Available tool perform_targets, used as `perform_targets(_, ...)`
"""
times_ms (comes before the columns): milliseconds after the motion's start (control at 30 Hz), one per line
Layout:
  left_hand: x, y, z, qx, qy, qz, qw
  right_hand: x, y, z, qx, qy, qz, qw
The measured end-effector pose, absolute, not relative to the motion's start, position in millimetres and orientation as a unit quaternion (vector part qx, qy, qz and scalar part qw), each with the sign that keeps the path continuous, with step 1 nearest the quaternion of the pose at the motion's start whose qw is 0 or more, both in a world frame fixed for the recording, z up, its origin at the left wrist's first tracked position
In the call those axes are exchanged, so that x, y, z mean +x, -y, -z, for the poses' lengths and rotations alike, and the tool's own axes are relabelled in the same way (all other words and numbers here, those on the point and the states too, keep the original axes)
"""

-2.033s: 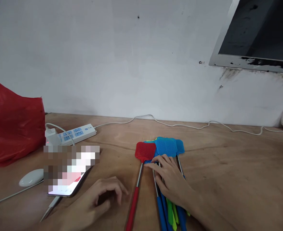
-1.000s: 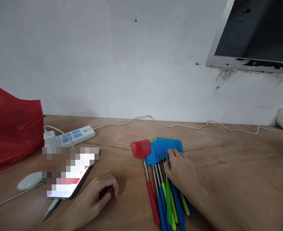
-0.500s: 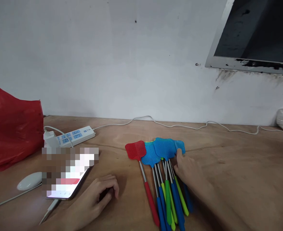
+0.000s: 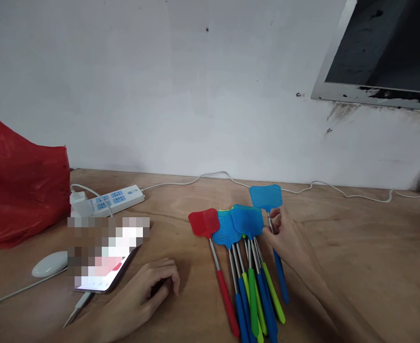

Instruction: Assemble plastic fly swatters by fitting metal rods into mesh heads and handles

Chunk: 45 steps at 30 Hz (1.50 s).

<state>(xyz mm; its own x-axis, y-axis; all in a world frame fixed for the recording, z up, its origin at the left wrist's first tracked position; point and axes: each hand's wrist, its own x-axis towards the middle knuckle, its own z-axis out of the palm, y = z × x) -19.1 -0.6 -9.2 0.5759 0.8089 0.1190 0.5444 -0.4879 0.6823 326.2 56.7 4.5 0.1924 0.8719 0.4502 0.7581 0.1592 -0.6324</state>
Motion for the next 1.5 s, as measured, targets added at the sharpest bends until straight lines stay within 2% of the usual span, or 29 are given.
perform_targets(67, -18.8, 0.0, 9.5, 0.835, -0.410, -0.215, 0.297, 308.6, -49.7, -12.4, -0.571, 0.596, -0.205, 0.526)
perform_targets(200, -19.1, -0.6, 9.6, 0.836, -0.416, -0.207, 0.291, 277.4, -33.5, -21.0, -0.517, 0.460, -0.419, 0.588)
perform_targets(333, -19.6, 0.1, 8.6, 0.833, -0.416, -0.207, 0.299, 264.7, -25.3, -20.5, -0.498, 0.368, -0.541, 0.568)
perform_targets(500, -19.3, 0.5, 9.4, 0.811, -0.435, -0.226, 0.319, 260.1, -24.6, -10.0, -0.435, 0.362, -0.667, 0.484)
perform_targets(700, -22.9, -3.8, 12.0, 0.683, -0.495, -0.397, 0.363, 257.0, -23.4, 5.7, -0.388, 0.450, -0.716, 0.366)
perform_targets(833, -24.3, -7.4, 8.2, 0.624, -0.499, -0.445, 0.404, 252.8, -14.3, 3.3, -0.383, 0.492, -0.704, 0.341)
perform_targets(1067, -17.6, -6.5, 6.6, 0.626, -0.394, -0.377, 0.558, 244.6, -2.7, -2.8, -0.394, 0.564, -0.682, 0.248)
perform_targets(1367, -18.1, -9.5, 4.5, 0.624, -0.404, -0.338, 0.577, 241.8, 8.7, -7.8, -0.414, 0.647, -0.590, 0.251)
perform_targets(1500, -19.4, -10.6, 6.6, 0.616, -0.399, -0.334, 0.592, 240.7, 10.7, -9.4, -0.434, 0.670, -0.561, 0.221)
